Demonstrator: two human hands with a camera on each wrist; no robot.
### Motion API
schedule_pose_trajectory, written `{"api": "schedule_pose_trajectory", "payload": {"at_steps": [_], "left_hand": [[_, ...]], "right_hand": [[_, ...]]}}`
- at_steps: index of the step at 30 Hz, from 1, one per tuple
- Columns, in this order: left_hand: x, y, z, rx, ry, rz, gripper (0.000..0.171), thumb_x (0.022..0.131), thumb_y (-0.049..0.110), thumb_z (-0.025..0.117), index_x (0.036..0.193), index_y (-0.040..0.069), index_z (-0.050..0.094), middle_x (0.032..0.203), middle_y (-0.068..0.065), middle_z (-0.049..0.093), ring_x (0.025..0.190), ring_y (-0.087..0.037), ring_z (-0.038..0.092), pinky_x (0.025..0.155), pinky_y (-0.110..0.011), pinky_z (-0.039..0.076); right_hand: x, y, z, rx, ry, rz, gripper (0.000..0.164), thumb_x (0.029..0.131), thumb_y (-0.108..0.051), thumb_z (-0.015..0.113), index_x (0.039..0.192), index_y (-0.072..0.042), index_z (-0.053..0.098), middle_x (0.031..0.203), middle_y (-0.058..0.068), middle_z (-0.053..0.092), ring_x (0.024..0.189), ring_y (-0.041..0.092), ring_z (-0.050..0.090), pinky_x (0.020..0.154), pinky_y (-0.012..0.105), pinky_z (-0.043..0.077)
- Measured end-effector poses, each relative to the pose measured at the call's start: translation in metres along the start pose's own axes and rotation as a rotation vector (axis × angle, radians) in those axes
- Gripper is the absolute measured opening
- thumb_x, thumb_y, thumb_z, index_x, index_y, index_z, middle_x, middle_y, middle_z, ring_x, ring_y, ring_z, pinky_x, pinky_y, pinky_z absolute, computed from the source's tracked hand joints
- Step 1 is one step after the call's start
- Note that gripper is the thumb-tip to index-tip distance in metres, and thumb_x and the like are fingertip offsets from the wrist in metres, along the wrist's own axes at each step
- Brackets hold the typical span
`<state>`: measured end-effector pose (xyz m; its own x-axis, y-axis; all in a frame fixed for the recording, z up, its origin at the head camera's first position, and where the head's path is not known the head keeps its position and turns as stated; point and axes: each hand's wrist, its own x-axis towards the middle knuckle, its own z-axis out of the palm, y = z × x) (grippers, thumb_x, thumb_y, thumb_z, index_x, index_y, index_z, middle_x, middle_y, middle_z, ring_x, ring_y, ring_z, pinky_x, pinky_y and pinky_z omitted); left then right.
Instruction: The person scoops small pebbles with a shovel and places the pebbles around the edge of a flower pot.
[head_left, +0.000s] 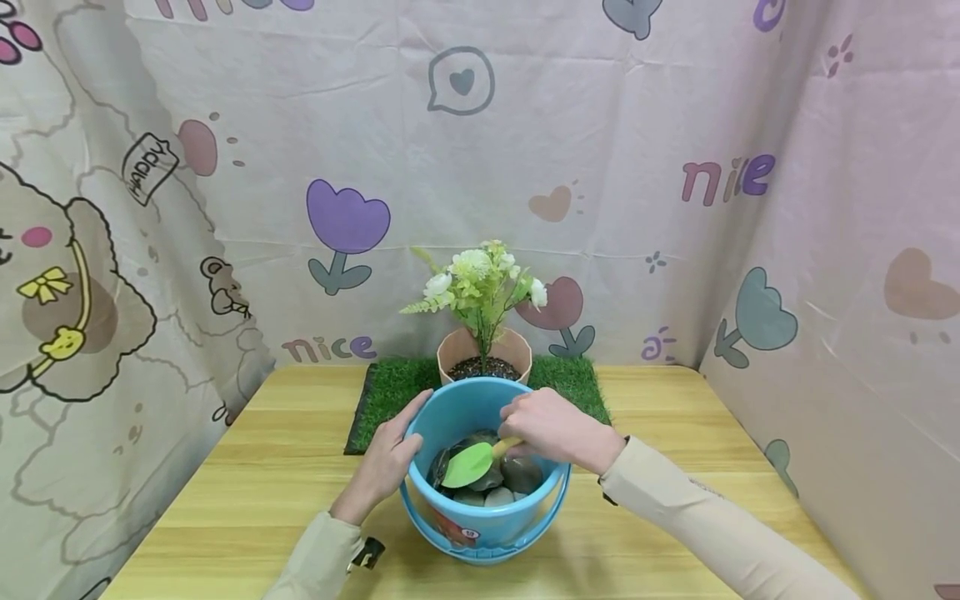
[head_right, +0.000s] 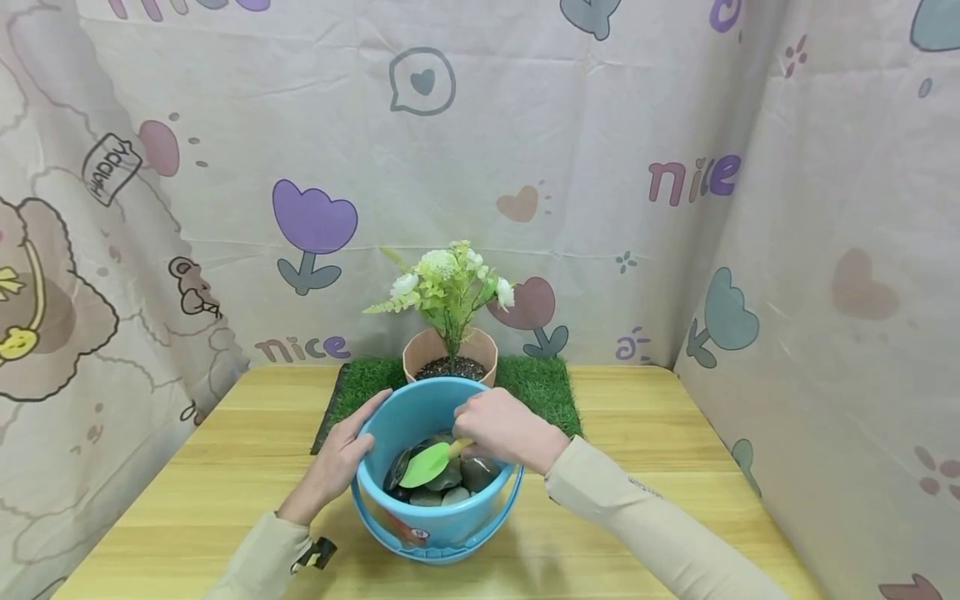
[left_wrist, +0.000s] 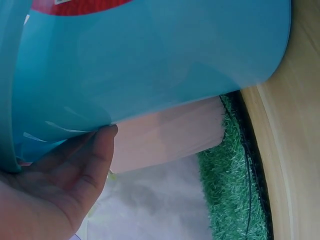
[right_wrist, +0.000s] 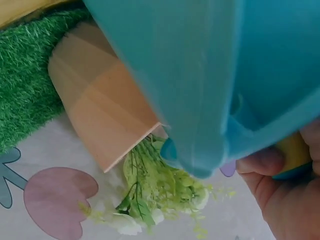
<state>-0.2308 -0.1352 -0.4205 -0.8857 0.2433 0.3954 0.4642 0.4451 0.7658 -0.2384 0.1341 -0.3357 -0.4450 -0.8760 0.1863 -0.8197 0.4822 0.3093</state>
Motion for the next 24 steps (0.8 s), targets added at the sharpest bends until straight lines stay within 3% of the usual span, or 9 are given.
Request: {"api": "schedule_pose_trajectory", "payload": {"at_steps": [10, 19, 24], "left_hand": [[-0.001, -0.001, 0.000, -0.009, 0.008, 0.000, 0.066, 0.090, 0.002, 0.040, 0.153, 0.020, 0.036, 0.144, -0.014, 0.053, 0.118, -0.030, 0.060, 0.078, -0.038, 0.049], [-0.001, -0.002, 0.001, -0.016, 0.011, 0.015, 0.066, 0.090, 0.001, 0.039, 0.153, 0.021, 0.036, 0.143, -0.013, 0.054, 0.111, -0.026, 0.062, 0.074, -0.032, 0.047], [-0.001, -0.001, 0.001, -0.014, 0.014, 0.023, 0.066, 0.090, 0.001, 0.039, 0.153, 0.019, 0.036, 0.143, -0.013, 0.054, 0.107, -0.025, 0.062, 0.072, -0.032, 0.045]], "right_hand": [[-0.001, 0.001, 0.013, 0.052, 0.009, 0.040, 0.014, 0.082, -0.037, 0.076, 0.076, -0.027, 0.069, 0.073, -0.012, 0.056, 0.068, 0.007, 0.053, 0.054, 0.021, 0.039], [-0.014, 0.005, 0.013, 0.089, 0.163, 0.106, 0.013, 0.080, -0.037, 0.078, 0.083, -0.024, 0.074, 0.071, -0.011, 0.053, 0.063, 0.003, 0.048, 0.053, 0.017, 0.038], [-0.022, 0.008, 0.012, 0.117, 0.216, 0.184, 0.014, 0.080, -0.037, 0.078, 0.084, -0.024, 0.074, 0.075, -0.012, 0.059, 0.066, 0.003, 0.054, 0.054, 0.016, 0.040]]}}
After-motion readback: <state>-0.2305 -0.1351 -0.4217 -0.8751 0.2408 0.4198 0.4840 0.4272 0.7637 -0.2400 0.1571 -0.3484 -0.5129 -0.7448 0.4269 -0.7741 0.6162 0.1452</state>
